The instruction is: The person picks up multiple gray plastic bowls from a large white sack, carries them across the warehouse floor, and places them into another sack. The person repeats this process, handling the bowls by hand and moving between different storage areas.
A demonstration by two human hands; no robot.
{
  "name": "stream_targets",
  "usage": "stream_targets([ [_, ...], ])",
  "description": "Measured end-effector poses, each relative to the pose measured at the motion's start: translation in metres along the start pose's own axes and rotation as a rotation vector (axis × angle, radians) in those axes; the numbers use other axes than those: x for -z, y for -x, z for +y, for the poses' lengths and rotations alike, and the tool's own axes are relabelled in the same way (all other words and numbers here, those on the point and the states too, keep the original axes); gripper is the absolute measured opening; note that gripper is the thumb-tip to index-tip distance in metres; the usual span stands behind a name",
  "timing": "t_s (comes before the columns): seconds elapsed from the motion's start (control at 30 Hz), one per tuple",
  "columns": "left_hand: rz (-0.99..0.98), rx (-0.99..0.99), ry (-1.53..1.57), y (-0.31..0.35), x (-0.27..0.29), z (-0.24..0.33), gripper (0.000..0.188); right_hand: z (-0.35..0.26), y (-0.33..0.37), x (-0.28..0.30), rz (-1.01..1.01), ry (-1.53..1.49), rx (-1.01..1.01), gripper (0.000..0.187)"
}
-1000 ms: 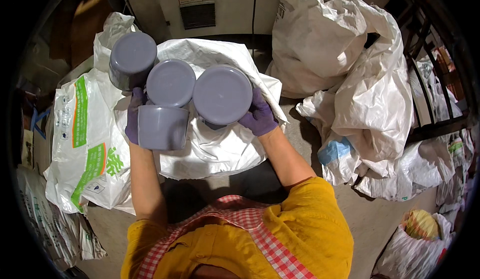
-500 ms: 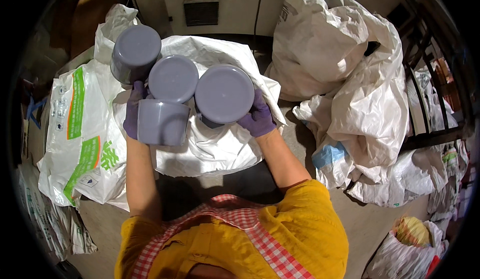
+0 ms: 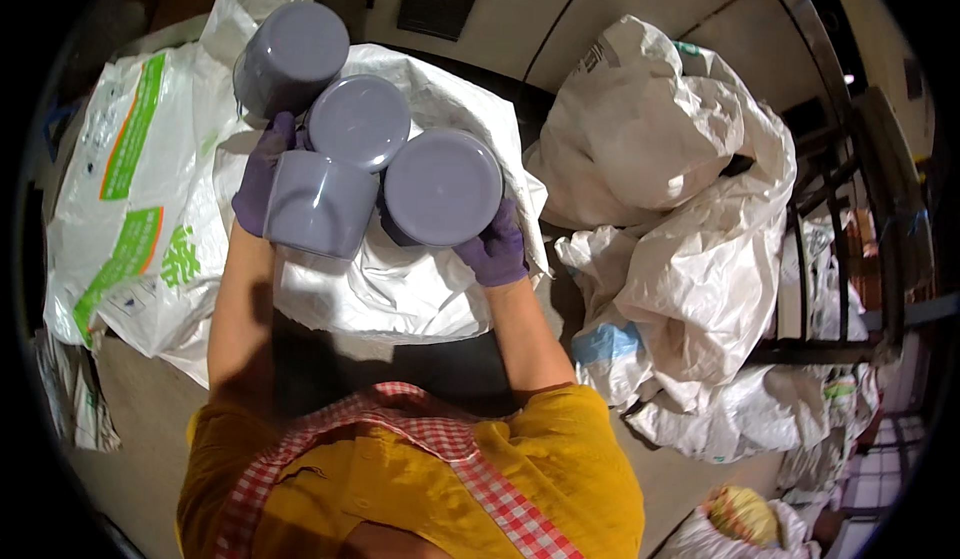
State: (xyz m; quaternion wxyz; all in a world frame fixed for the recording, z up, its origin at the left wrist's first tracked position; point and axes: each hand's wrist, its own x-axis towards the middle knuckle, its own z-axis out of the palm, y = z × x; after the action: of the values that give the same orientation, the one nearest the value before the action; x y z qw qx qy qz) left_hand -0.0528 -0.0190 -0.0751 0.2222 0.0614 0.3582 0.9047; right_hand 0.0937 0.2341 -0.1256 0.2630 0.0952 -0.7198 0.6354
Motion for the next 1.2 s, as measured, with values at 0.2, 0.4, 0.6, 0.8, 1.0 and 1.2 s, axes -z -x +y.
stream_targets([
  [0.2, -0.065, -0.154, -0.282, -0.007, 0.021, -0.003, 0.027, -0.011, -0.003, -0.008, 0.017, 0.134, 0.053, 0.055],
  [0.4, -0.054, -0.120, -0.172, -0.008, 0.022, -0.009, 0.032, 0.002, 0.008, 0.003, -0.043, 0.050, -0.070, 0.049],
  [0.6, 0.223, -0.083, -0.208, -0.006, -0.008, -0.008, 0.034, -0.020, -0.006, -0.013, -0.021, 0.086, 0.002, 0.055],
  [0.8, 0.290, -0.246, -0.836, -0.026, 0.029, -0.025, 0.044, -0.035, -0.014, -0.025, 0.025, 0.079, -0.082, 0.057],
  [1.0, 0.335, -0.084, -0.915, -0.016, 0.014, -0.014, 0.053, -0.028, -0.013, -0.014, 0.090, 0.371, -0.053, 0.049],
  [1.2, 0.278, -0.164, -1.344, -0.011, 0.017, -0.014, 0.052, -0.030, -0.010, -0.012, 0.116, 0.209, -0.187, 0.039],
])
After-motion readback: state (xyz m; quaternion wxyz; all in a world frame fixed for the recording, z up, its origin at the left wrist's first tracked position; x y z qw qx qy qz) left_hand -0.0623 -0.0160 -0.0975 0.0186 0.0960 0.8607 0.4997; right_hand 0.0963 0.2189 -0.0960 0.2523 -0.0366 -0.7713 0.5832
